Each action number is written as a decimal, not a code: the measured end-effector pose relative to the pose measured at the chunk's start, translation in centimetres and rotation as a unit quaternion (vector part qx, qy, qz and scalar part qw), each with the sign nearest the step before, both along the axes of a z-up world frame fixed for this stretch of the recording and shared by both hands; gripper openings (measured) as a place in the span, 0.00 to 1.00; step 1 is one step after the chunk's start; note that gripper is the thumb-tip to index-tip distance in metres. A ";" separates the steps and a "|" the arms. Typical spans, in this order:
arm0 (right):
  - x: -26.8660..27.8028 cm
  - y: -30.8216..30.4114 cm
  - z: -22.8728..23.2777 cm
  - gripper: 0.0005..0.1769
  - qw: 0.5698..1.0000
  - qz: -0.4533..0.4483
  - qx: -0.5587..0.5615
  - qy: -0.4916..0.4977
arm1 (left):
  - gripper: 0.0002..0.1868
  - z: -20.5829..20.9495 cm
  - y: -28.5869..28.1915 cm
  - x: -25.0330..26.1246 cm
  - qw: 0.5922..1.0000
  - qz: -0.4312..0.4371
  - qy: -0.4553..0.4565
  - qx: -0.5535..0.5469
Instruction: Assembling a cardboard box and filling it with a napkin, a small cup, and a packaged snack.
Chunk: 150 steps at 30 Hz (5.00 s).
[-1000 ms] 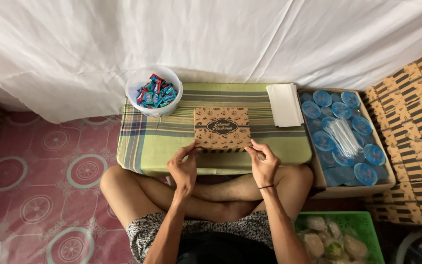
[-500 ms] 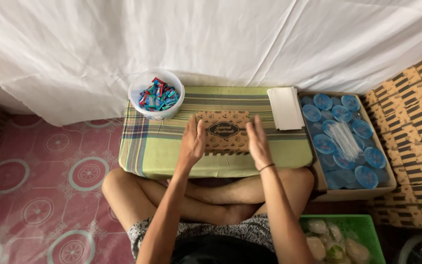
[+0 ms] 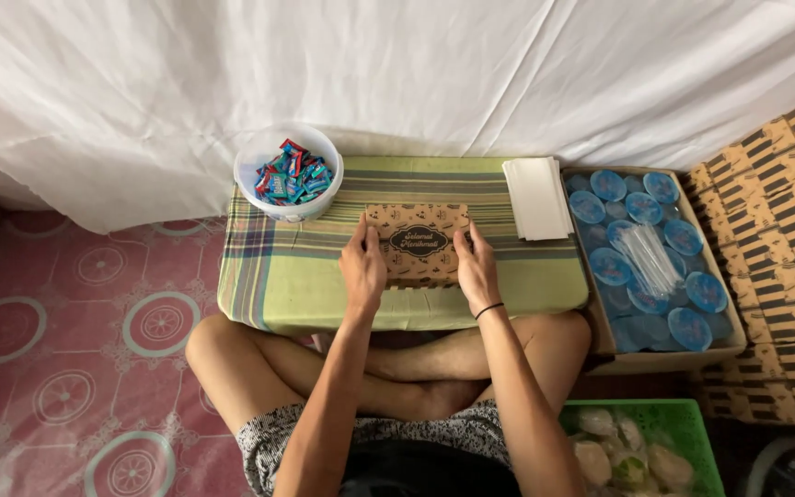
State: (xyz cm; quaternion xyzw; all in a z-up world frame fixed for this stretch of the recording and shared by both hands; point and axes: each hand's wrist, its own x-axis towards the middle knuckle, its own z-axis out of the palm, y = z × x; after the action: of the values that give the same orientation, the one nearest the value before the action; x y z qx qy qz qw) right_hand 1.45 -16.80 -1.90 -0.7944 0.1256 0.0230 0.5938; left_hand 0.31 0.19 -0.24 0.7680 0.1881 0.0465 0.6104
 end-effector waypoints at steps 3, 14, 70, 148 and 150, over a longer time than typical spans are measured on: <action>0.5 -0.3 -0.5 0.39 1.000 0.009 -0.006 -0.003 | 0.28 -1.5 0.3 0.9 0.999 -0.015 -0.002 -0.030; 0.2 -0.2 -0.3 0.39 1.000 0.011 -0.013 -0.017 | 0.31 -4.5 1.1 2.4 0.998 -0.052 0.004 0.037; 2.7 -1.2 1.1 0.27 0.978 -0.001 0.011 -0.206 | 0.20 1.3 3.9 0.5 0.963 -0.077 -0.249 0.065; -2.8 0.6 -6.9 0.11 0.917 0.112 -0.274 -0.269 | 0.72 -19.6 32.2 -7.4 0.976 0.210 -0.057 0.032; -3.2 1.4 -5.8 0.11 0.915 0.123 -0.268 -0.276 | 0.55 -18.2 32.2 -7.3 0.981 0.190 -0.015 0.027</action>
State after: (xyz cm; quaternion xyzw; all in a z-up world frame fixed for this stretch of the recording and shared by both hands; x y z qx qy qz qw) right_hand -1.71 -15.40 -7.73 -0.9075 -0.1410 -0.1587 0.3625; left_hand -7.03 32.37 -18.44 0.7336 0.3199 0.1780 0.5725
